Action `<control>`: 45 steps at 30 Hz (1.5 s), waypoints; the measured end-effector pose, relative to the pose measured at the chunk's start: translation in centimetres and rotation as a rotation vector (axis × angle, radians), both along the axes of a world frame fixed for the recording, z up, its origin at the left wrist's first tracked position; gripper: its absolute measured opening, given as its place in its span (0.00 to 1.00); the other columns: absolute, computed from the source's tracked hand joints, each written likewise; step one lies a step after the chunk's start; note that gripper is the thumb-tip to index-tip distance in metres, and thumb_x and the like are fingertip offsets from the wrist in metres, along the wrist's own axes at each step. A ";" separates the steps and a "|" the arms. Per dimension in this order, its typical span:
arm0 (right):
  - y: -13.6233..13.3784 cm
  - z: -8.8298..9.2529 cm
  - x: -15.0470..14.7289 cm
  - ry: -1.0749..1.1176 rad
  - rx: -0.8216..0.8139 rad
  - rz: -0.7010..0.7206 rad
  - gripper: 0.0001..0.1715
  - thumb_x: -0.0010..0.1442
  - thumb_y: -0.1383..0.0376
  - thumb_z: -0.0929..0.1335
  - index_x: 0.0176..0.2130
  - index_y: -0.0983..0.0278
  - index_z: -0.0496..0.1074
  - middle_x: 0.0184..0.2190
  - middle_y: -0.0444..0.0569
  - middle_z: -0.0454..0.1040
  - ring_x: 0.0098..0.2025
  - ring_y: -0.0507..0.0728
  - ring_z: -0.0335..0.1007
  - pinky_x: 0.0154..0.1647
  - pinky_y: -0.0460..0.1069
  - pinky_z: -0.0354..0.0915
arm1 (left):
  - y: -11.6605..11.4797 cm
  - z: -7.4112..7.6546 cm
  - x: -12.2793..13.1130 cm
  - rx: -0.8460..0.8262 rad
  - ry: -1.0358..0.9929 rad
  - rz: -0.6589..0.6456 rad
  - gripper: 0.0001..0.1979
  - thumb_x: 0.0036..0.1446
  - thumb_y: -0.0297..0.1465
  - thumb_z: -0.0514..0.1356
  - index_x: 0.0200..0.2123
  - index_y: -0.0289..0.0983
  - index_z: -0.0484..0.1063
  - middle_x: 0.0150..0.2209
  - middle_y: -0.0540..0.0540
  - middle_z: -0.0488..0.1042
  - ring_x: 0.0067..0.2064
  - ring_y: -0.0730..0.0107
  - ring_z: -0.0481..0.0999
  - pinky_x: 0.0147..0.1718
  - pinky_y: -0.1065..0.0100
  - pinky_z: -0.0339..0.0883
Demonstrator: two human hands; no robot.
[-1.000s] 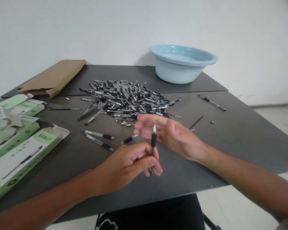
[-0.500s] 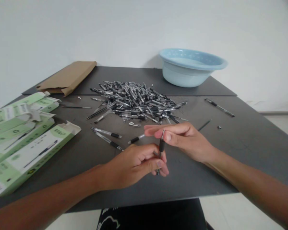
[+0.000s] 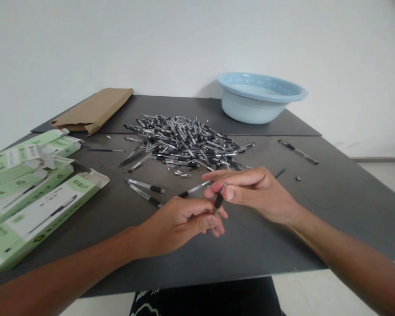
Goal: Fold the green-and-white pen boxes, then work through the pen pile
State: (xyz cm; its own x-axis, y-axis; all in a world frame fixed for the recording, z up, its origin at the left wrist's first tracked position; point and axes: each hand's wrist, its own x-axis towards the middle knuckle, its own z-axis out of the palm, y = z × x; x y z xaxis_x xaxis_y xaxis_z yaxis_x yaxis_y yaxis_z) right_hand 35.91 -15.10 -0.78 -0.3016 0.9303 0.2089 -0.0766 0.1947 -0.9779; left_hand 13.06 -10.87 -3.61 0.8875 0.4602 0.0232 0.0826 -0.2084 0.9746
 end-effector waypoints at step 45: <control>13.2 -3.6 10.3 -1.270 0.064 -0.587 0.16 0.60 0.51 0.75 0.42 0.56 0.89 0.37 0.48 0.88 0.40 0.61 0.84 0.39 0.50 0.71 | 0.1 -1.4 0.0 -0.014 -0.069 -0.001 0.12 0.77 0.38 0.58 0.46 0.36 0.76 0.42 0.43 0.87 0.42 0.69 0.85 0.43 0.68 0.76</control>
